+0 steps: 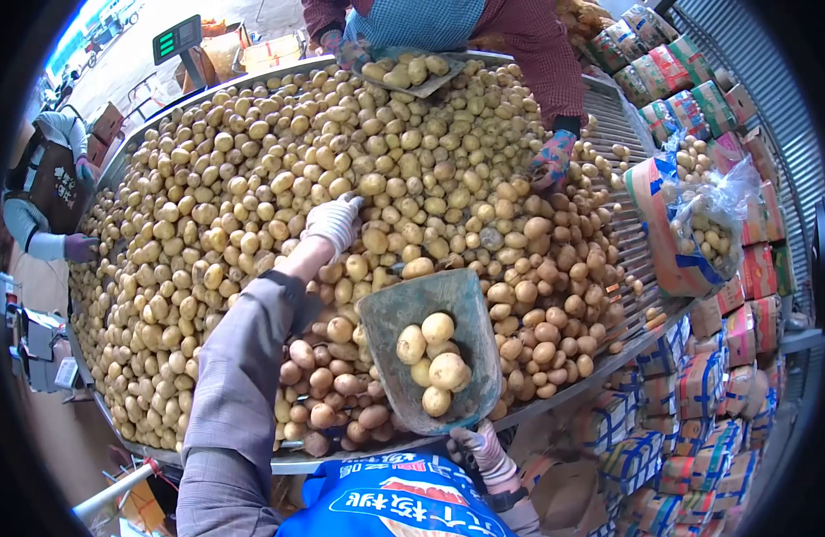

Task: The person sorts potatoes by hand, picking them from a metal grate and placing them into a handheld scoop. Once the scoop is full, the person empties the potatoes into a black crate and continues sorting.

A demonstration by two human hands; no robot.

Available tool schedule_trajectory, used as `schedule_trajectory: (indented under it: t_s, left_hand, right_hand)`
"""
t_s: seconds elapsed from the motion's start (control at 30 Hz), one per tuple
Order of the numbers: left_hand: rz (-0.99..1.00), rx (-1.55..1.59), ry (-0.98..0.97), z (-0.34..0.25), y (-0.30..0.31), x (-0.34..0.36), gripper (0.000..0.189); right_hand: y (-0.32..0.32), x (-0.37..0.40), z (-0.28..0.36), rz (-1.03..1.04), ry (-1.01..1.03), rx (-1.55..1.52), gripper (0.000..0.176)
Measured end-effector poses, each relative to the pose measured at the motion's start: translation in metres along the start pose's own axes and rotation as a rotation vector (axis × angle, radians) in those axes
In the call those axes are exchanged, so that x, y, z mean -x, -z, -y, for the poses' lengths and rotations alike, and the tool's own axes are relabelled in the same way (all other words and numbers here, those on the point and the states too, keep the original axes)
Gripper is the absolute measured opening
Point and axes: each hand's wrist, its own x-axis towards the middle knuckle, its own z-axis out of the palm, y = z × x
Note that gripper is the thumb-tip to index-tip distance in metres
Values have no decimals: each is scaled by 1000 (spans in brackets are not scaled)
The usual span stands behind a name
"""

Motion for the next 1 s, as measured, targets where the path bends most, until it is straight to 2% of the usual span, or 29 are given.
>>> schedule_trajectory:
  t_s: [0.07,0.17,0.2,0.33,0.4,0.5,0.6,0.67,0.7,0.8,0.9,1.0]
  left_hand:
    - [118,-113,43,-1,-8,-24,48]
    - [136,-160,43,1,-21,-44,54]
    - [170,-159,59,-1,-14,-46,62]
    - [253,-231,124,1,-8,-55,68]
    - [201,-111,116,7,-8,-46,66]
    - [105,351,160,6,13,-20,60]
    - [118,1178,-110,13,6,6,57]
    - [327,1530,12,-2,32,31,53]
    - [322,1595,3,-13,43,39,61]
    - [379,1912,38,-29,53,62,63]
    - [375,2005,81,-32,50,72,45]
    - [340,1583,-46,-52,48,87,32]
  right_hand:
    - [-3,2,5,-16,28,-42,27]
    - [0,0,10,12,-18,-45,29]
    - [-2,-1,13,22,-13,-47,29]
    - [-6,-4,25,58,-14,-73,28]
    - [-6,-5,22,42,4,-88,27]
    - [-2,-2,23,22,23,-85,26]
    - [-6,-1,28,45,61,-50,25]
    - [-7,-1,29,56,78,-29,23]
    - [-6,-2,25,53,79,-30,22]
    - [-3,-7,19,49,84,9,21]
    - [-16,0,30,42,109,-5,21]
    - [-22,-1,39,86,152,46,29]
